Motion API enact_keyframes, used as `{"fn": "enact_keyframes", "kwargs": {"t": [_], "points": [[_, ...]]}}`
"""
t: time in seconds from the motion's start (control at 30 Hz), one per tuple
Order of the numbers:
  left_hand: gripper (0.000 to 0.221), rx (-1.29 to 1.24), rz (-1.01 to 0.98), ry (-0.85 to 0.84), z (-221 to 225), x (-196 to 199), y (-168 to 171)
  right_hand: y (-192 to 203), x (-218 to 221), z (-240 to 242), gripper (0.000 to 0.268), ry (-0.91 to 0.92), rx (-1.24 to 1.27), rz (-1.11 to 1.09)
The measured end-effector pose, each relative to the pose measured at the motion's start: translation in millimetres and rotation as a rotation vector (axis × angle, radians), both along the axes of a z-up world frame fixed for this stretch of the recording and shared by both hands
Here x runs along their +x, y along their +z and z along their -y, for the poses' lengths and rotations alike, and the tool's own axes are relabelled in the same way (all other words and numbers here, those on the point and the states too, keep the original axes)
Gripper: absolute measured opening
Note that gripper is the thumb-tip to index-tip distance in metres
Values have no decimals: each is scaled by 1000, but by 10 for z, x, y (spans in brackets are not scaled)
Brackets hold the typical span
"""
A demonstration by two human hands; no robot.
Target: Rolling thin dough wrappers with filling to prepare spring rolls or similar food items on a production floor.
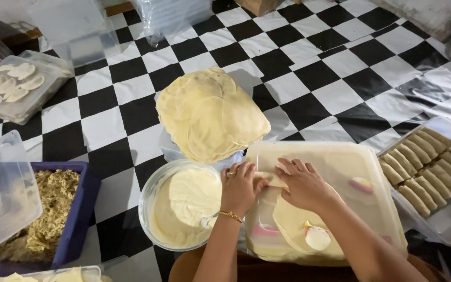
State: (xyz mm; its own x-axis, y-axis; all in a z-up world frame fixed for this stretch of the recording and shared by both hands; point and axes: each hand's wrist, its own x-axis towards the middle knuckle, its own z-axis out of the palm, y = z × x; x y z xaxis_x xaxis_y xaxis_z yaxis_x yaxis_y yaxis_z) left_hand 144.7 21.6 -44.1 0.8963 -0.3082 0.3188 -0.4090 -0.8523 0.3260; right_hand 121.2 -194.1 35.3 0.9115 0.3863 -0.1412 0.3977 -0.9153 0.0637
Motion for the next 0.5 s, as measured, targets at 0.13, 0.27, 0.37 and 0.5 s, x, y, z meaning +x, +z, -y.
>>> {"fn": "enact_keyframes", "kwargs": {"t": [0.13,0.27,0.37,0.5], "points": [[63,43,-126,-175,43,-52,275,69,4,11,47,-8,251,61],[60,-604,-413,-335,18,-203,525,335,-154,13,46,-90,896,36],[42,-1190,-781,-419,88,-501,698,521,-396,-29,37,-129,1105,111],[41,-1570,-912,-398,227,-888,1136,603,-839,-144,63,19,1045,261]]}}
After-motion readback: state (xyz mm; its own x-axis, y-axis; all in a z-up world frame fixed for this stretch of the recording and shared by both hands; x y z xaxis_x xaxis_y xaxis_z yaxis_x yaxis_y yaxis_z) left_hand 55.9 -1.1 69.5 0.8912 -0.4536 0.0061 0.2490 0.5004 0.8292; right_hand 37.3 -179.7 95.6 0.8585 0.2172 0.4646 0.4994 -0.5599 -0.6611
